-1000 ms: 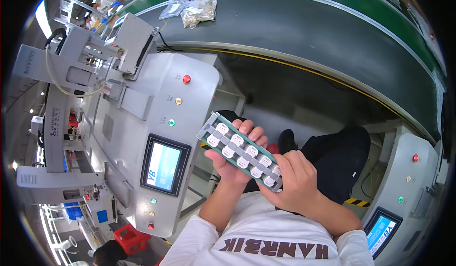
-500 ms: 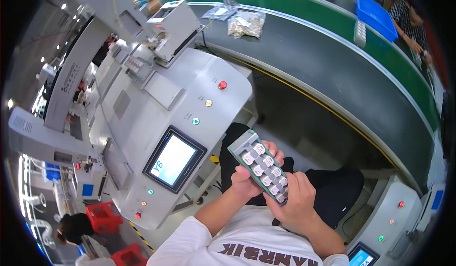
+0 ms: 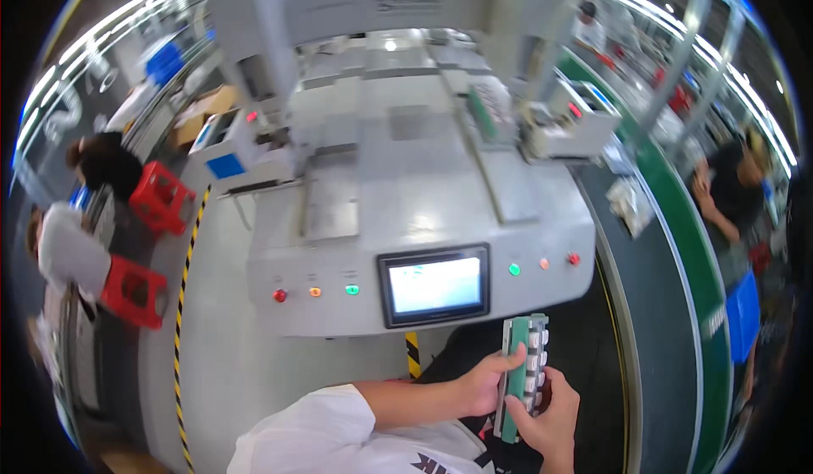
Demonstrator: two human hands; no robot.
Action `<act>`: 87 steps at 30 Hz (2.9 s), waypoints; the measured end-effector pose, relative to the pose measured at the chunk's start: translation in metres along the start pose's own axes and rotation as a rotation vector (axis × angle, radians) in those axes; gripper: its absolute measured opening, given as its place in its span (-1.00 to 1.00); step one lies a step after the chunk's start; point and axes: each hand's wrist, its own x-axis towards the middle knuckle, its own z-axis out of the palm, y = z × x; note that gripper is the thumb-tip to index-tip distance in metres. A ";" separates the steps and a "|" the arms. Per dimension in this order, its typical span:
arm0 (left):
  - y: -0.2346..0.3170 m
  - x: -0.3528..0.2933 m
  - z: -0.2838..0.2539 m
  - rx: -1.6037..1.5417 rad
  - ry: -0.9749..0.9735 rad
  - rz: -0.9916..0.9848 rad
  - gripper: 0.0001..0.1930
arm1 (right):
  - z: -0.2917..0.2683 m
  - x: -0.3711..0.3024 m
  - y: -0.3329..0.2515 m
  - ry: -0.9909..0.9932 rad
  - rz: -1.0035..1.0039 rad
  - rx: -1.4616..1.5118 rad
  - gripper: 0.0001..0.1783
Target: Operating an automated assembly machine and moving component trays to a conveyor belt.
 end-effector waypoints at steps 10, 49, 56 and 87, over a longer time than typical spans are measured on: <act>0.095 -0.106 0.042 -0.064 0.024 0.516 -0.41 | 0.074 0.101 -0.099 -0.479 -0.038 0.336 -0.54; 0.062 -0.115 -0.052 0.886 0.019 0.684 -0.88 | 0.298 0.263 -0.264 -0.197 -0.396 -0.659 -0.32; 0.065 -0.111 -0.043 1.078 0.124 0.817 -0.82 | 0.253 0.258 -0.260 -0.337 -0.389 -0.525 -0.31; 0.127 -0.157 -0.107 2.354 1.353 1.495 -0.59 | 0.091 -0.078 0.462 0.278 0.608 -0.188 -0.88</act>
